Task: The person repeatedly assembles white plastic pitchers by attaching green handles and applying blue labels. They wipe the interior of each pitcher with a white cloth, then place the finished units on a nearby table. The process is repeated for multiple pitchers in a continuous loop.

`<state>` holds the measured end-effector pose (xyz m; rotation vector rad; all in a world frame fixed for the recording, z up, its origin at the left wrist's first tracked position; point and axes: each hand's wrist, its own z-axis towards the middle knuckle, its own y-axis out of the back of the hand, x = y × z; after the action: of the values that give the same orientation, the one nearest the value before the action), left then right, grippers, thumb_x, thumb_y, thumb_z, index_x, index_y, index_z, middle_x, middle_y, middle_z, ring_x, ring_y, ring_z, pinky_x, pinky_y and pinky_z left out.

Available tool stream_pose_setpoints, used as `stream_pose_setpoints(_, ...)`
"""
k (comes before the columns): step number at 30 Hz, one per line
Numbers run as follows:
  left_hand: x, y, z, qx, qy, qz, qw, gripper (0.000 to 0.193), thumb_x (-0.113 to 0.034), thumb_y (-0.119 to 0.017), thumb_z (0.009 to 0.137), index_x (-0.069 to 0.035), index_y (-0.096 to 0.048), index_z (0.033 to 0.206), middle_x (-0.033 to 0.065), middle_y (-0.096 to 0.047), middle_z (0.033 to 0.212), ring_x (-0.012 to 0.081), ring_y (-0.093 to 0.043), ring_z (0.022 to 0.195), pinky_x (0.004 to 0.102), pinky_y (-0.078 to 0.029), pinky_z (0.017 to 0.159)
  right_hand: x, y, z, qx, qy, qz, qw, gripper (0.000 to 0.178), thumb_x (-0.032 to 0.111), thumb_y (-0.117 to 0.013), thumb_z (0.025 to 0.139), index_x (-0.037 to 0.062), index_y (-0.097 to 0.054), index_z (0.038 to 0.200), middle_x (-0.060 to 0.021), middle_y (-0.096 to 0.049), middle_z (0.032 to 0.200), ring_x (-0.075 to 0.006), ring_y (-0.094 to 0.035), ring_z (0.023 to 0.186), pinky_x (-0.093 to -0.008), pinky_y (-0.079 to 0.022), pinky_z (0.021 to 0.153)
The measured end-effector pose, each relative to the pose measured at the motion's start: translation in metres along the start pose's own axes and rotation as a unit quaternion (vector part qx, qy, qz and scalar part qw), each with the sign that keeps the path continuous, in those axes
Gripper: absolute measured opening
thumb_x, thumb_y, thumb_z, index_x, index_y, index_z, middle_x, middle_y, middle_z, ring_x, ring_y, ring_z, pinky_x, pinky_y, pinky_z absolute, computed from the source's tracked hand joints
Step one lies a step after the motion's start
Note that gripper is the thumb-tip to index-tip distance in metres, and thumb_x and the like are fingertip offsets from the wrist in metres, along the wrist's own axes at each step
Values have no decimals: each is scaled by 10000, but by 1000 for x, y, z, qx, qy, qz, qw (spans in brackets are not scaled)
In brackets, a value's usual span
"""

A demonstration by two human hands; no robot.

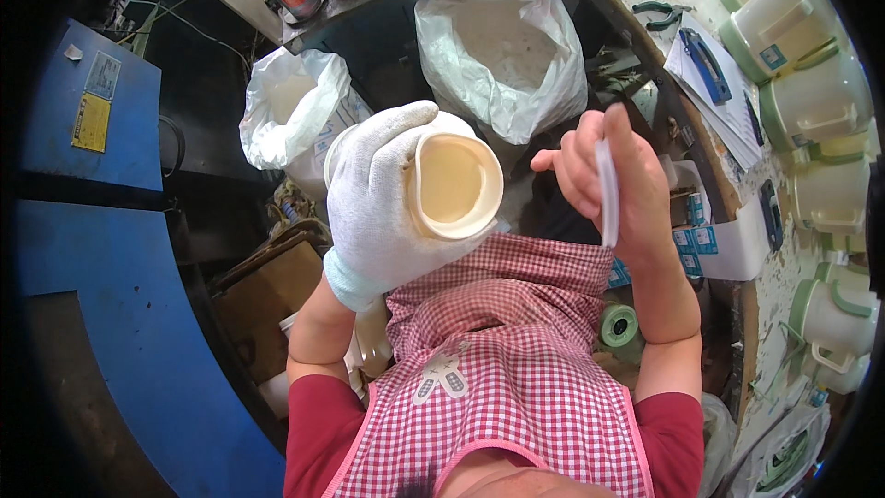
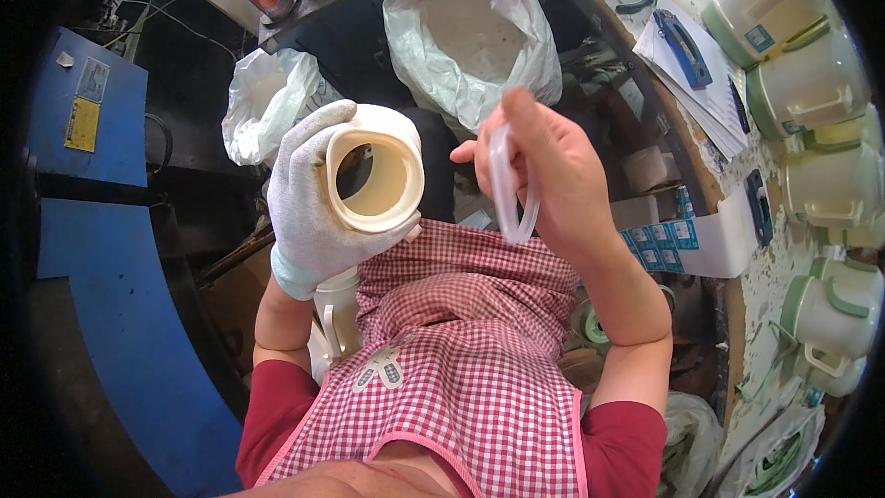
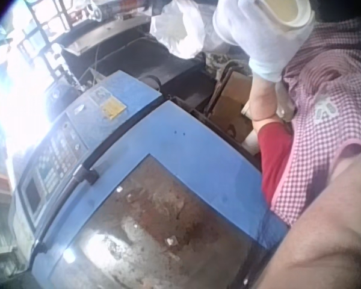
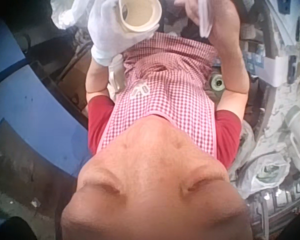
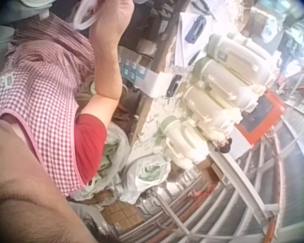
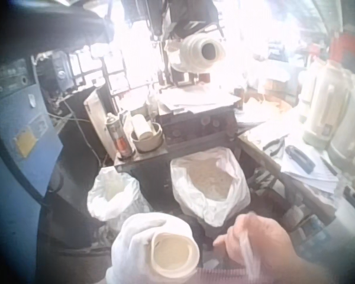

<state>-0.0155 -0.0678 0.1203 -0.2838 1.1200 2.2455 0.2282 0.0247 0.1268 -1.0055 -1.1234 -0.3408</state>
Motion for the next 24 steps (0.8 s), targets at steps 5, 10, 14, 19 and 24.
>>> stream_pose_setpoints(5, 2, 3, 0, 10, 5, 6, 1000, 893, -337, -1015, 590, -90, -582, 1330, 133, -635, 1359, 329, -637, 1218, 443, -487, 1047, 4, 1, 10, -75, 85, -157, 981, 398, 444, -540, 1102, 67, -568, 976, -21, -597, 803, -134, -566, 654, -354, -500, 982)
stream_pose_setpoints(10, 3, 3, -2, 26, 13, 3, 1000, 862, -335, -1016, 608, -100, -596, 1322, 134, -613, 1399, 321, -612, 1260, 432, -508, 1076, 8, -16, 2, 46, 346, -593, 726, 466, 98, -684, 982, -34, -563, 1413, -264, -675, 1327, -351, -738, 1090, -429, -554, 1005)
stream_pose_setpoints(14, 0, 4, -3, 57, 34, -53, 996, 836, -217, -944, 705, -74, -565, 1437, 134, -596, 1414, 359, -566, 1314, 465, -410, 1154, 2, -37, -11, 161, 303, -502, 794, 467, -73, -632, 945, -48, -561, 1406, -260, -665, 1363, -367, -734, 1140, -398, -616, 919)
stream_pose_setpoints(19, -3, 6, -5, 92, 52, -83, 991, 843, -178, -915, 754, -86, -529, 1497, 109, -569, 1476, 304, -525, 1385, 415, -363, 1209, 2, -43, -14, 129, 166, -386, 898, 502, -124, -662, 879, -53, -594, 1371, -254, -648, 1393, -337, -763, 1055, -361, -637, 823)
stream_pose_setpoints(24, -3, 5, -7, 97, 60, -104, 988, 872, -200, -922, 762, -106, -508, 1524, 102, -552, 1504, 283, -511, 1408, 403, -356, 1220, 2, -37, -8, 129, 235, -439, 858, 525, -47, -744, 780, 43, -661, 1291, -187, -689, 1284, -322, -767, 933, -356, -638, 730)
